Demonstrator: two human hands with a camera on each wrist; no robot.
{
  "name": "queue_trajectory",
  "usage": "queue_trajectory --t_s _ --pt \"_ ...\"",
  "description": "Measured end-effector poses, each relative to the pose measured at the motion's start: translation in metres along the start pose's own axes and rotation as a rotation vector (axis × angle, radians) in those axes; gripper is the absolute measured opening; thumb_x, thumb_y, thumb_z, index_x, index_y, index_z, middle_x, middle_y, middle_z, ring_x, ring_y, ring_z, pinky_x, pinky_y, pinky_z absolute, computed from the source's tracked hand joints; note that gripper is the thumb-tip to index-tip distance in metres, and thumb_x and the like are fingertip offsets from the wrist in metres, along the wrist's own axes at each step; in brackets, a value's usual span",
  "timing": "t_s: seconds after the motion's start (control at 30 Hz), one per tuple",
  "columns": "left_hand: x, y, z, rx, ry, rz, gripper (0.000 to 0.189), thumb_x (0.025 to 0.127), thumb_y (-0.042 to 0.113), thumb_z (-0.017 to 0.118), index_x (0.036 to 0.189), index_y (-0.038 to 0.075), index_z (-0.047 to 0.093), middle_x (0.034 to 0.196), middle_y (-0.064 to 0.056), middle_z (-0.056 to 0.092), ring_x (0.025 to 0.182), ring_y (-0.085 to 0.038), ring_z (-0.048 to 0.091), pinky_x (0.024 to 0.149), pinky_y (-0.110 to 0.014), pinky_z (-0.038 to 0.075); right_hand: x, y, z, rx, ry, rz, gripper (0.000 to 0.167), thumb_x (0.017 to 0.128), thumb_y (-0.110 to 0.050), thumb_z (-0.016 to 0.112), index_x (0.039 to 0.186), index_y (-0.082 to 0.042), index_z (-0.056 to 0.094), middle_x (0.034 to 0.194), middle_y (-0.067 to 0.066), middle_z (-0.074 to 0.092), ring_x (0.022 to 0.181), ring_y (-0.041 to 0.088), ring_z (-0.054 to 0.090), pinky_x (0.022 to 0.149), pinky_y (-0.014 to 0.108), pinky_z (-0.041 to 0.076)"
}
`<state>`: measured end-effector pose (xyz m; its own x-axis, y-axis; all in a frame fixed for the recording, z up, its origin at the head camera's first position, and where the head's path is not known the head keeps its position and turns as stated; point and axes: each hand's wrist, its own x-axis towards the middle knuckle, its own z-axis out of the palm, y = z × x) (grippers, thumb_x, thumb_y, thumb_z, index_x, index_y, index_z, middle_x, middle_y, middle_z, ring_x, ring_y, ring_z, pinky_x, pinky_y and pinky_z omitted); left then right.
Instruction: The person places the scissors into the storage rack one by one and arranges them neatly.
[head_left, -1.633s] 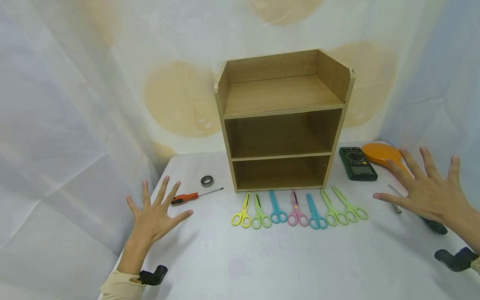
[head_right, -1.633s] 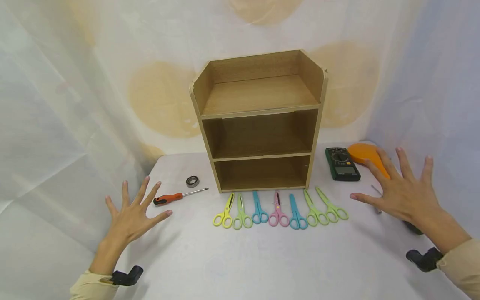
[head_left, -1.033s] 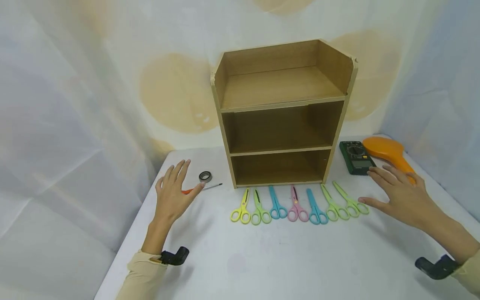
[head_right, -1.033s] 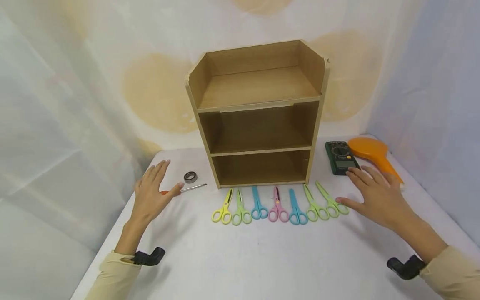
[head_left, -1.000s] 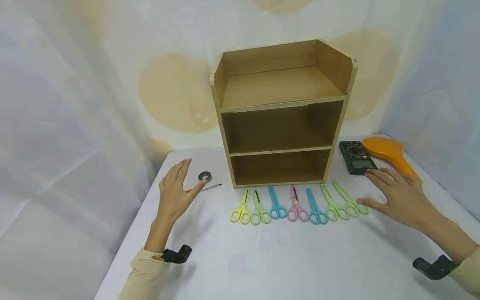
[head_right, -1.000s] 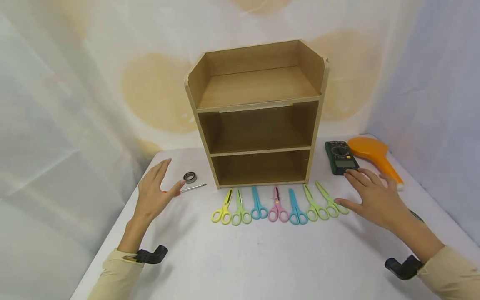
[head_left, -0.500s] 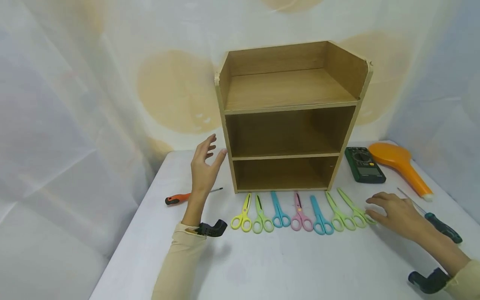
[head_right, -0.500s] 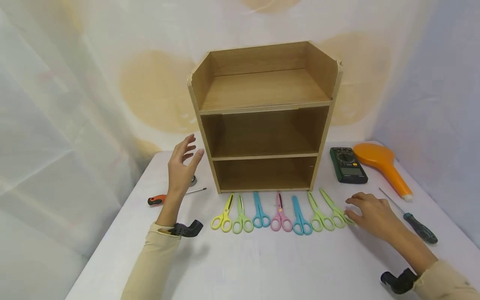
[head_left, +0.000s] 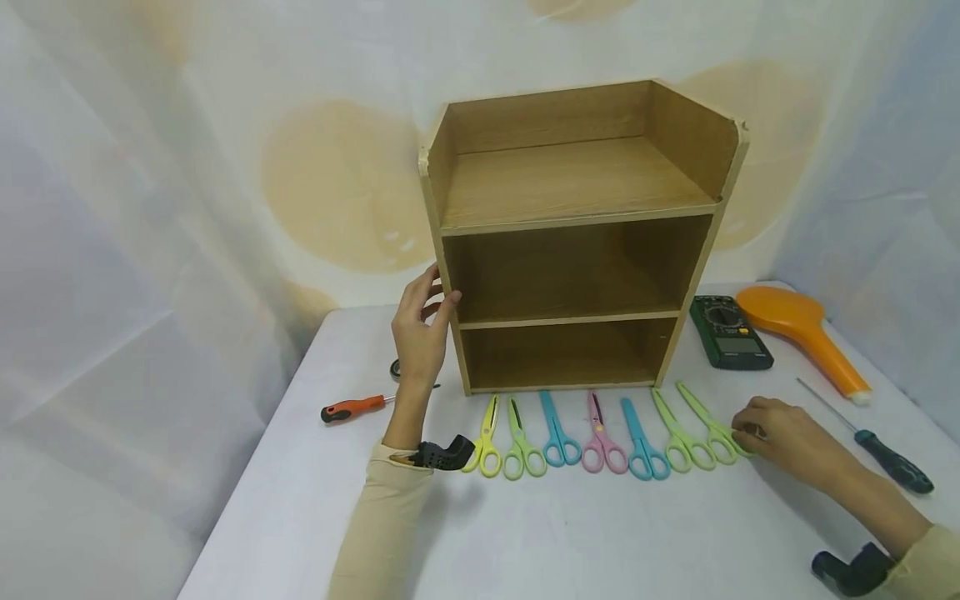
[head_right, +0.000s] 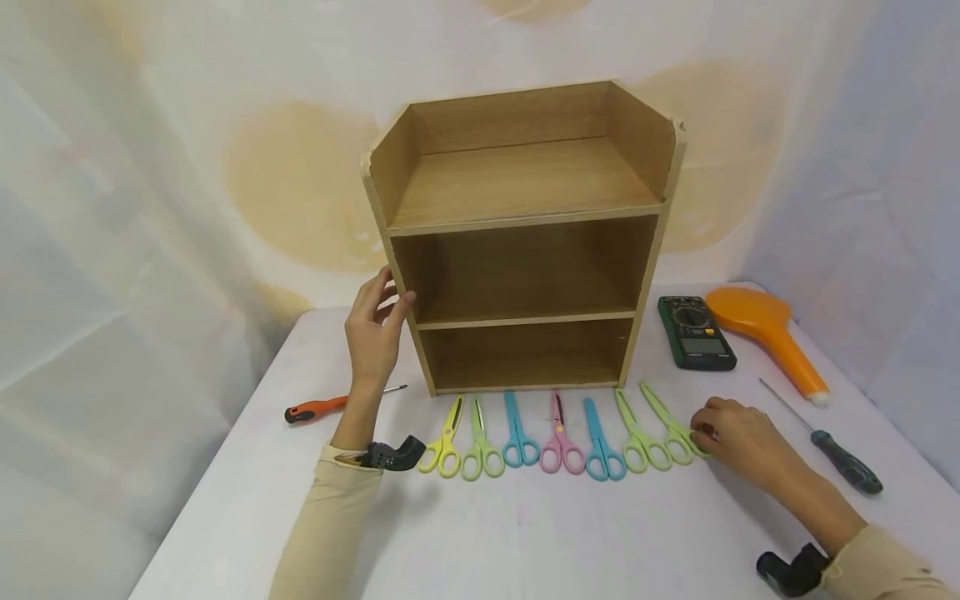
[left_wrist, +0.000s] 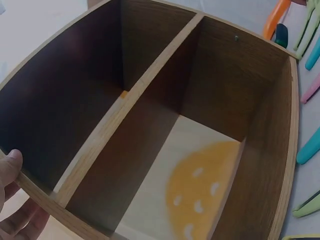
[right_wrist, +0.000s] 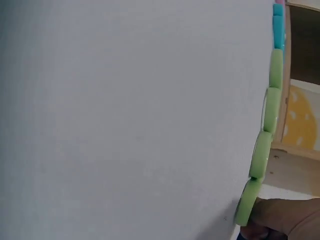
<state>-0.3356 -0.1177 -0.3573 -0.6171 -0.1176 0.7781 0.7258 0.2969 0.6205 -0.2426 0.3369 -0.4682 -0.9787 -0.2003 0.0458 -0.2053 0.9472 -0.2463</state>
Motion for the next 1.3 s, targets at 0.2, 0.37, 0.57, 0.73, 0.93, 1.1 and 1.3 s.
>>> queue_trajectory --t_s 0.2,0.37,0.57,0.73,0.93,1.1,1.3 --pt "-0.002 0.003 0.002 0.001 -0.003 0.019 0.047 0.092 0.0 0.07 0.137 -0.006 0.057 0.127 -0.021 0.06 0.11 -0.032 0.063 0.087 -0.048 0.056 -0.013 0.002 -0.007 -0.037 0.045 -0.052 0.012 0.081 -0.006 0.08 0.09 0.0 0.075 0.077 -0.004 0.059 0.068 0.014 0.054 0.061 0.034 0.055" --pt "0.0 -0.02 0.003 -0.011 -0.018 0.02 0.049 0.094 0.011 0.071 0.14 0.0 0.056 0.13 -0.016 0.059 0.113 -0.028 0.062 0.088 -0.043 0.056 -0.022 0.0 -0.019 -0.059 0.112 -0.117 0.013 0.077 -0.005 0.083 0.087 -0.002 0.076 0.076 -0.005 0.061 0.067 0.012 0.054 0.061 0.033 0.056" --pt "0.003 -0.025 -0.003 -0.002 -0.023 -0.001 0.051 0.095 0.017 0.071 0.142 0.006 0.056 0.131 -0.01 0.059 0.115 -0.023 0.061 0.091 -0.04 0.055 -0.023 -0.021 -0.043 -0.045 0.135 -0.1 0.013 0.079 -0.01 0.083 0.089 -0.005 0.077 0.077 -0.006 0.062 0.069 0.013 0.053 0.058 0.024 0.052" --pt "0.002 -0.024 0.001 0.011 -0.015 -0.019 0.05 0.094 0.005 0.07 0.14 -0.002 0.055 0.131 -0.019 0.058 0.114 -0.031 0.061 0.09 -0.047 0.055 -0.028 -0.045 -0.07 -0.019 0.165 -0.11 0.012 0.079 -0.011 0.084 0.089 -0.01 0.077 0.08 -0.008 0.062 0.071 0.012 0.053 0.056 0.021 0.05" --pt "0.0 -0.027 0.005 0.004 -0.003 -0.019 0.051 0.094 0.008 0.07 0.141 -0.001 0.054 0.131 -0.02 0.058 0.114 -0.032 0.061 0.09 -0.048 0.055 -0.035 -0.073 -0.094 -0.031 0.289 -0.206 0.02 0.073 -0.011 0.089 0.086 -0.017 0.075 0.08 -0.014 0.058 0.071 0.008 0.05 0.052 0.02 0.045" --pt "-0.003 -0.026 0.007 -0.018 -0.005 -0.042 0.051 0.095 0.018 0.07 0.143 0.006 0.055 0.131 -0.012 0.058 0.115 -0.024 0.061 0.091 -0.04 0.055 -0.037 -0.091 -0.117 -0.025 0.417 -0.379 0.032 0.064 -0.006 0.091 0.085 -0.023 0.073 0.08 -0.021 0.053 0.071 0.002 0.047 0.05 0.016 0.04" --pt "-0.003 -0.026 0.011 -0.022 0.007 -0.031 0.05 0.096 0.02 0.069 0.143 0.009 0.056 0.13 -0.01 0.058 0.115 -0.022 0.061 0.09 -0.039 0.055 -0.022 -0.112 -0.148 0.061 0.479 -0.579 0.012 0.084 -0.028 0.083 0.088 -0.024 0.072 0.084 -0.021 0.058 0.072 -0.001 0.05 0.052 0.01 0.039"
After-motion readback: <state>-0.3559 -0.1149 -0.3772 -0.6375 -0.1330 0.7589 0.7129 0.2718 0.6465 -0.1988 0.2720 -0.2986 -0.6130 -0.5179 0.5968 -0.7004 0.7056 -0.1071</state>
